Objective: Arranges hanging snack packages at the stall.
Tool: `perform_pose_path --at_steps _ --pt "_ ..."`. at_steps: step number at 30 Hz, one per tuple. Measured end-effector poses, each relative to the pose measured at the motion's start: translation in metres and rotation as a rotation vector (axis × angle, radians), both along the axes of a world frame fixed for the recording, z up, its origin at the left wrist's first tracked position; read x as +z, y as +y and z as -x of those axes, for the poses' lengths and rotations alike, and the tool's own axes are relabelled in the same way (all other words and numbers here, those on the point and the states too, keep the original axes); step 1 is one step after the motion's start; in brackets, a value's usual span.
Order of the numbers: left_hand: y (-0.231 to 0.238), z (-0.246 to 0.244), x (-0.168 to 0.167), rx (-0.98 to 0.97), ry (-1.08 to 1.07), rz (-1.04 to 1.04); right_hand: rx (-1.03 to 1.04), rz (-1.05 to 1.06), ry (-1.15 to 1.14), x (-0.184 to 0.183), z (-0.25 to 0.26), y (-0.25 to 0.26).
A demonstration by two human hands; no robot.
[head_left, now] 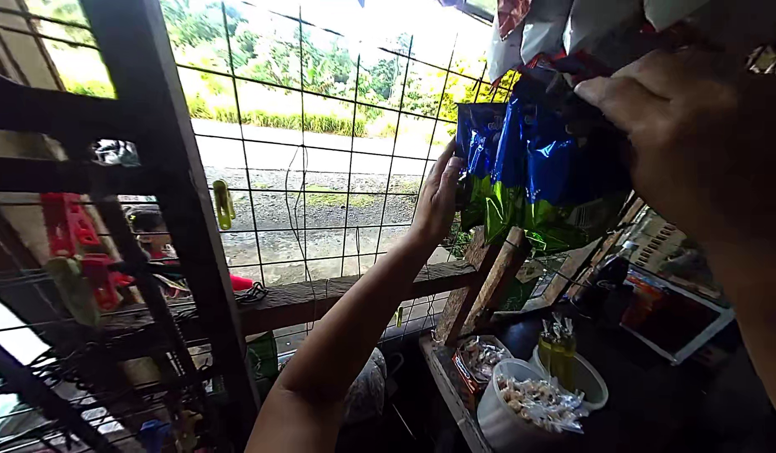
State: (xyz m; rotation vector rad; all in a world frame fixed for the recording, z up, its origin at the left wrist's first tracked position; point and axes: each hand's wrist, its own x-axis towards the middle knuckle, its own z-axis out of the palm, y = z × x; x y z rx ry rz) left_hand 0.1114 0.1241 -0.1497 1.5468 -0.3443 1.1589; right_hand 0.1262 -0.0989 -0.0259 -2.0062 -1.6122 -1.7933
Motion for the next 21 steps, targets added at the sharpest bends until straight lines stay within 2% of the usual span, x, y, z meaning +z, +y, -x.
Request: perform_pose_path --at_steps 4,7,10,14,18,21 --pt "0.001 0.012 0.000 0.086 0.062 -0.041 0.094 -0.059 0.037 -0.008 -0.003 0.001" --pt "-0.002 0.022 0.004 0.056 0.114 -0.006 0.171 -0.139 0.074 -0.022 0.001 -0.003" --pt "-0.009 0.036 0.007 0.047 0.154 0.024 0.226 -0.207 0.159 -0.037 0.002 -0.017" --pt "-0.016 0.056 0.013 0.093 0.193 0.046 0.308 -0.283 0.145 -0.052 -0.010 -0.042" --pt "-0.018 0.070 0.019 0.098 0.239 -0.022 0.381 -0.309 0.182 -0.061 -0.027 -0.059" --pt "-0.025 0.073 0.024 0.148 0.189 0.077 0.384 -0.310 0.189 -0.068 -0.037 -0.068"
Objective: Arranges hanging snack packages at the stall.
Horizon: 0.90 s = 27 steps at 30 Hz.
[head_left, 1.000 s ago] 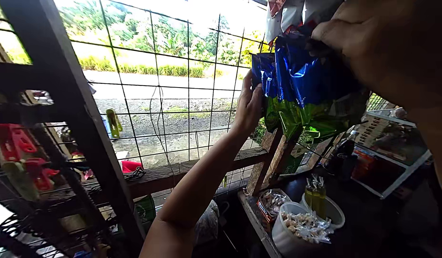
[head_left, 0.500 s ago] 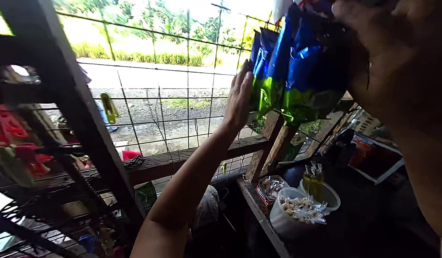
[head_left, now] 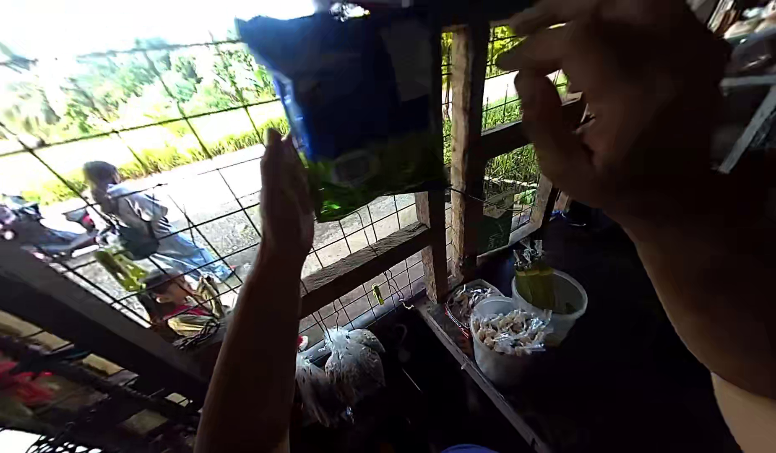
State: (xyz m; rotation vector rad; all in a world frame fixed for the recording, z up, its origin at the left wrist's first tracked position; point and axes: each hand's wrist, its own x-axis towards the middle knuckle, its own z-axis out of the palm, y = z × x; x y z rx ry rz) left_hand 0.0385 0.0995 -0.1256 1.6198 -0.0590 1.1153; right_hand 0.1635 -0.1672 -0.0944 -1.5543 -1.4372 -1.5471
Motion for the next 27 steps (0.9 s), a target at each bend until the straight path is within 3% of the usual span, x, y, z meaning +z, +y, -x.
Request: perform_pose_path --at_steps 3,8,11,14,20,27 --pt "-0.009 0.010 0.006 0.137 -0.047 -0.026 0.046 -0.011 0.027 -0.008 -0.014 -0.010" --pt "-0.026 0.027 0.030 0.464 -0.260 -0.396 0.123 0.067 0.080 -0.032 -0.036 -0.032" --pt "-0.048 0.038 0.053 0.769 -0.124 -0.788 0.169 0.155 0.120 -0.054 -0.051 -0.049" --pt "-0.062 0.038 0.071 0.964 -0.025 -0.943 0.246 0.185 0.185 -0.079 -0.063 -0.062" --pt "-0.067 0.036 0.079 1.000 0.120 -1.089 0.384 0.186 0.221 -0.085 -0.079 -0.067" --pt "-0.063 0.030 0.069 0.824 0.069 -1.077 0.498 0.065 0.127 -0.030 -0.050 -0.037"
